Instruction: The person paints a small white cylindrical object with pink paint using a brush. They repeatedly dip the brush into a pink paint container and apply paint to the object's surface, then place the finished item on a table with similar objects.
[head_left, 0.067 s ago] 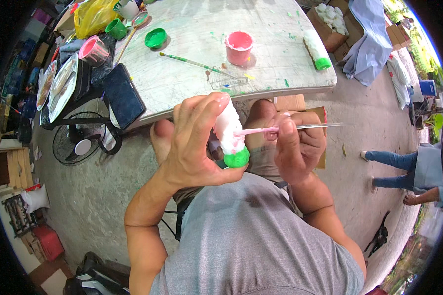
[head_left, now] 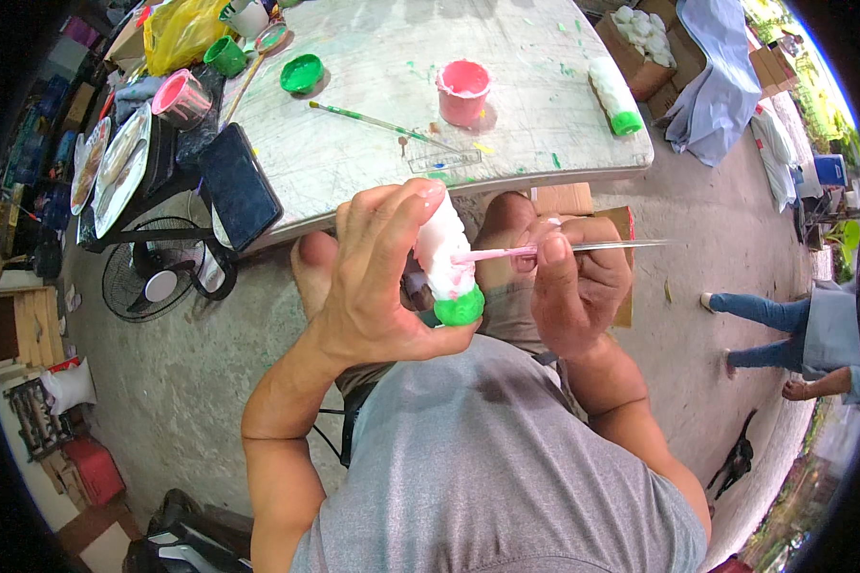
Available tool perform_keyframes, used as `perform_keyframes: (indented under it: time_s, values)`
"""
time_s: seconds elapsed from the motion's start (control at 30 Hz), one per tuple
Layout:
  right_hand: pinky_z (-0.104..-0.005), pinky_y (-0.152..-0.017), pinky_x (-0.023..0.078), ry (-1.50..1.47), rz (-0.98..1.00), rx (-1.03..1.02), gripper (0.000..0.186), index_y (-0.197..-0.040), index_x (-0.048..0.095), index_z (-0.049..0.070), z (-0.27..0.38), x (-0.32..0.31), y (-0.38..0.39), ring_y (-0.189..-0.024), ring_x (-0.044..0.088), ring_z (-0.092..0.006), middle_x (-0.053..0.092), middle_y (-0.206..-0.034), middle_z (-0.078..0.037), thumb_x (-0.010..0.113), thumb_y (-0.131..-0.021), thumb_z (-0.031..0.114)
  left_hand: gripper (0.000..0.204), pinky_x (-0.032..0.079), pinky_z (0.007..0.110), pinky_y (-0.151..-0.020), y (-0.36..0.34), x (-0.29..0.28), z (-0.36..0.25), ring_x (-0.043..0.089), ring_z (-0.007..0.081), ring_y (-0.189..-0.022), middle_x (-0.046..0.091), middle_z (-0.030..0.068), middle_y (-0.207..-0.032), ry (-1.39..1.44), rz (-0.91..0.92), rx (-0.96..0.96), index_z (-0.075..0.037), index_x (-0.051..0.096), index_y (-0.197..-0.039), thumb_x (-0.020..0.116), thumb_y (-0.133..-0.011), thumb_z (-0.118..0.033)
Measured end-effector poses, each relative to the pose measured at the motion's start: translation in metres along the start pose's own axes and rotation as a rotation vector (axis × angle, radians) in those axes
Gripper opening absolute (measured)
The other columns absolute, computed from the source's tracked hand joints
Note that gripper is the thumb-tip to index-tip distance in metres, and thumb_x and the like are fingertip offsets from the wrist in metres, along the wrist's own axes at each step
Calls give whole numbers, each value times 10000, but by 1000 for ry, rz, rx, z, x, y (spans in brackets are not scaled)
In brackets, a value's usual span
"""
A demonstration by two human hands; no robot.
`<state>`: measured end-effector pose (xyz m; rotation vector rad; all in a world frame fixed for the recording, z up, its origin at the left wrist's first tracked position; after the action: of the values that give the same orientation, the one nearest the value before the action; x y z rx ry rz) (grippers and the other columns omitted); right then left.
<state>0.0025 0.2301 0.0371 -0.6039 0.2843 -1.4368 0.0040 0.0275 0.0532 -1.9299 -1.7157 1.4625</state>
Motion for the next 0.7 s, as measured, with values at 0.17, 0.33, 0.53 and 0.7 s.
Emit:
perform_keyframes:
  time_s: [0.17, 0.33, 0.53, 0.7]
  values:
    - [-280, -717, 513, 29, -38, -54, 34, -1080, 552, -2, -5, -3, 2, -770, 588, -136, 677, -907, -129, 578, -1066, 15, 1023, 445, 481, -1007, 0, 2, 2, 596, 395, -1174, 618, 222, -1346, 74, -35, -15, -12, 448, -1487, 892, -577, -162]
    - [-304, -718, 530, 92, -18, 1, 38, -1079, 549, -9, 3, -1, -1, -785, 608, -149, 679, -904, -131, 578, -1053, -15, 1109, 499, 472, -1015, 1, 1, 0, 607, 389, -1202, 603, 243, -1354, 34, 3, -8, -15, 399, -1523, 928, -558, -154]
    - [-373, -700, 561, 221, 91, -309, 112, -1105, 548, -20, 12, -2, 4, -762, 666, -232, 692, -933, -165, 601, -1011, -53, 1207, 505, 441, -1022, 4, 3, 2, 608, 351, -1246, 574, 245, -1390, 40, -24, -35, -18, 319, -1569, 959, -554, -154]
    - [-458, -750, 564, 426, 248, -377, 183, -1137, 504, 24, 29, 4, 8, -819, 684, -302, 686, -975, -170, 631, -1046, 119, 1154, 465, 522, -1063, 5, 4, 0, 559, 429, -1237, 548, 255, -1387, 117, -52, -54, -5, 330, -1556, 935, -582, -133]
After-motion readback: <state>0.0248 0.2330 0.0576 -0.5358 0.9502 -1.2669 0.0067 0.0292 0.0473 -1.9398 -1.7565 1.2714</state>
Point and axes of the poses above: each hand's wrist, its own y-axis away from the middle knuckle, its own x-axis out of the palm, z = x × y, the point moved 4 cm from there along -y, towards the middle knuckle
